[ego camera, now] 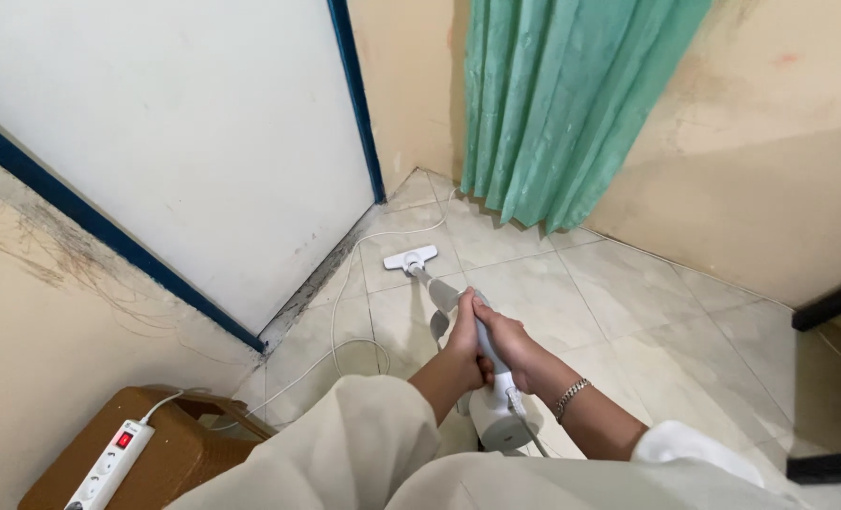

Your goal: Vacuuming the floor around furniture and walls.

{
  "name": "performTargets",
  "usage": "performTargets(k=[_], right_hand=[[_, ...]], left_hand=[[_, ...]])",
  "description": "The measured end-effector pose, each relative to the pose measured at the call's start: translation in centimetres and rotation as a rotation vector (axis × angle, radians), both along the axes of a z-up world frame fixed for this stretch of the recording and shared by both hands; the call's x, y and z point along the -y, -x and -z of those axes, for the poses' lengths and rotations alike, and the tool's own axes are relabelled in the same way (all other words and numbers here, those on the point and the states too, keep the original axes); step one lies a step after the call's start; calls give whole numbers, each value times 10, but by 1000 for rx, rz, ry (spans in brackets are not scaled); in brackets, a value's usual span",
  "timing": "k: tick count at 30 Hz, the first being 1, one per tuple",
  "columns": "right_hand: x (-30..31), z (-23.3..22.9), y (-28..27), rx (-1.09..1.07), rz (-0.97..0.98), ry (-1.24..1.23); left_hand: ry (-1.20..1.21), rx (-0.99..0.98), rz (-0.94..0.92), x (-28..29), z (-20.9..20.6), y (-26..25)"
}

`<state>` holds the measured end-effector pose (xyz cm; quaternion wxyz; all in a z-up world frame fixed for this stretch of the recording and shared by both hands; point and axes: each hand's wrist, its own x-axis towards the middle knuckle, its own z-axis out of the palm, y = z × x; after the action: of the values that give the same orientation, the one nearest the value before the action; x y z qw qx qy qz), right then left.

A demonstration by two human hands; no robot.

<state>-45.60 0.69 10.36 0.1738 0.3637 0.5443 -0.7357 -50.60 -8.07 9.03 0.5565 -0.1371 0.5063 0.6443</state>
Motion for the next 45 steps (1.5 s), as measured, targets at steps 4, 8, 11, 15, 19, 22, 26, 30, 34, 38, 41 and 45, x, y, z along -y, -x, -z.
performTargets(k=[4, 8, 11, 15, 19, 22, 26, 30, 34, 38, 41, 45], right_hand=[[-14, -7, 44, -11, -17, -70], [-40, 14, 97, -32, -83, -81], [-57, 22, 131, -79, -128, -58], [-81, 25, 172, -102, -172, -42], [-98, 30, 203, -107, -187, -60], [-112, 39, 214, -80, -189, -113], [-118, 49, 203, -104, -175, -101], [-104, 44, 178, -76, -115, -164], [-76, 44, 140, -69, -121, -220], [-46, 45, 107, -114, -40, -183], [-24, 46, 77, -152, -1, -169], [13, 43, 26, -116, 89, -163]], left_hand=[[69, -18, -28, -23, 25, 51], [238, 15, -87, -48, 39, 105], [271, 27, -105, -65, 49, 142], [340, 50, -149, -91, 47, 181], [326, 9, -177, -108, 64, 211], [325, 42, -213, -120, 64, 219], [303, 30, -191, -126, 79, 206], [333, 24, -163, -114, 61, 176], [265, -17, -193, -92, 78, 144], [236, -29, -91, -65, 107, 121], [111, -29, -54, -42, 105, 93], [81, 26, -77, -7, 68, 37]])
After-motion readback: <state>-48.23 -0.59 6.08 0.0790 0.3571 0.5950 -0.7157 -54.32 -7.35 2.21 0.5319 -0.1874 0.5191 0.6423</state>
